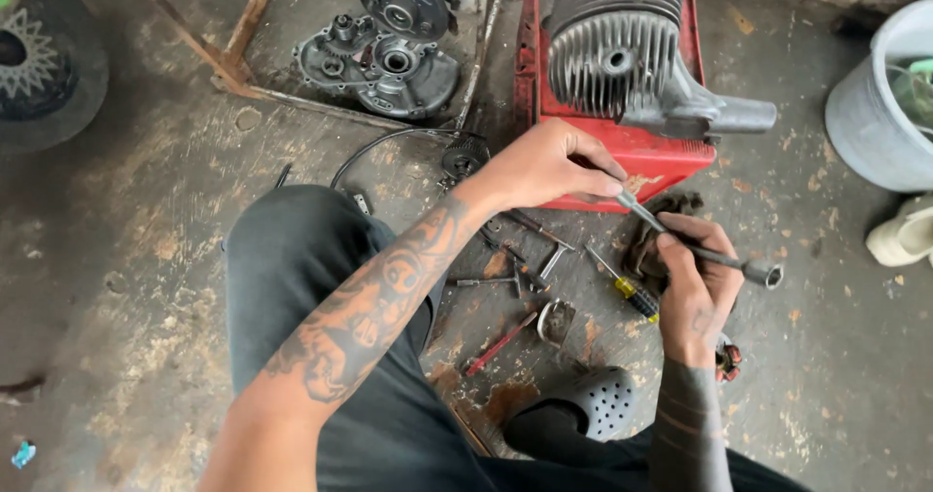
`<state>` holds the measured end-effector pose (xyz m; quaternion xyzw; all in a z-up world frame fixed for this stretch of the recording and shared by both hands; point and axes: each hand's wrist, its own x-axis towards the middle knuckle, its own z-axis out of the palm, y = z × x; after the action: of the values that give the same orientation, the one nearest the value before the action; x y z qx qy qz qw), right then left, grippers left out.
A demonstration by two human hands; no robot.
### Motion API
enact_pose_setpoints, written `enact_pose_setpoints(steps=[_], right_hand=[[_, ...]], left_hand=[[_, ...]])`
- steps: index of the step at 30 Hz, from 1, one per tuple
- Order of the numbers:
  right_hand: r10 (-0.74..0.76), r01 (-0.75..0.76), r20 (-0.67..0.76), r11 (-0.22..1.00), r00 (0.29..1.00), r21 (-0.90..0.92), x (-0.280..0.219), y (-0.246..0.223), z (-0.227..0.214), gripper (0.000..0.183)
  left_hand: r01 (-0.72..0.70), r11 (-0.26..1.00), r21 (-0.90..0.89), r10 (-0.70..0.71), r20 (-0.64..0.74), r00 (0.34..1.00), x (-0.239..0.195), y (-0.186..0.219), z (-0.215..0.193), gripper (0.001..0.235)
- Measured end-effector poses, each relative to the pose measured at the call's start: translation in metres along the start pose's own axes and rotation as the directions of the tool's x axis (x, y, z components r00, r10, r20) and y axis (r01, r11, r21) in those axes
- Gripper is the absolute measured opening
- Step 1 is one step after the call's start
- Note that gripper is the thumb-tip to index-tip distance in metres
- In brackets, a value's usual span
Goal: The person sits on the floor of a repair workshop working on a small engine mounted on a red stand. They use a socket wrench and screwdriver to loosen and remove bolts from the engine cylinder and crankcase, handling fasteners and setting them on the floor beside the engine.
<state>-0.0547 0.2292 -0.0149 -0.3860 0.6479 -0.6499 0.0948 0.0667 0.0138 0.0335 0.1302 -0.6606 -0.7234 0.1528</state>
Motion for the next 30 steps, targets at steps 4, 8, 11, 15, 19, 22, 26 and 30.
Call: enact_pose_setpoints(steps=[4, 8, 11, 15, 19, 22, 26, 30], right_hand=[[-0.007, 0.008, 0.031, 1.000, 0.999, -0.024, 0.001, -0.004, 0.010, 0.020], [-0.073, 0.071, -0.020, 0.994, 0.997, -0.085, -0.004, 0.002, 0.029, 0.019], [-0.063, 0.062, -0.029, 0.998, 0.998, -0.023, -0.010, 0.007, 0.037, 0.018], [0.210, -0.205, 0.030, 0.900, 0.977, 0.384, -0.013, 0.018, 0.040, 0.023], [0.327, -0.357, 0.156, 0.759, 0.932, 0.544, -0.019, 0.018, 0.040, 0.029], [0.404, -0.448, 0.193, 0.819, 0.894, 0.359, -0.028, 0.013, 0.047, 0.034], [0.441, -0.465, 0.153, 0.797, 0.884, 0.386, -0.040, 0.002, 0.059, 0.032], [0.452, -0.486, 0.180, 0.827, 0.874, 0.283, -0.050, 0.049, 0.060, 0.038]], left_hand=[[-0.053, 0.996, -0.076, 0.044, -0.111, 0.993, -0.007, -0.015, 0.007, 0.028], [-0.067, 0.928, 0.366, 0.179, -0.283, 0.942, -0.023, -0.012, 0.021, 0.020], [-0.084, 0.892, 0.443, 0.237, -0.303, 0.923, -0.029, -0.017, 0.024, 0.020], [-0.097, 0.895, 0.436, 0.225, -0.252, 0.941, -0.040, -0.001, 0.022, 0.032], [-0.026, 0.950, 0.311, 0.098, -0.219, 0.971, -0.037, -0.032, 0.010, 0.034], [0.153, 0.933, 0.326, -0.061, -0.275, 0.960, -0.031, -0.061, 0.000, 0.027], [0.166, 0.966, 0.197, -0.101, -0.303, 0.948, -0.015, -0.073, -0.005, 0.025], [0.159, 0.984, -0.080, -0.175, -0.273, 0.946, 0.006, -0.073, -0.010, 0.026]])
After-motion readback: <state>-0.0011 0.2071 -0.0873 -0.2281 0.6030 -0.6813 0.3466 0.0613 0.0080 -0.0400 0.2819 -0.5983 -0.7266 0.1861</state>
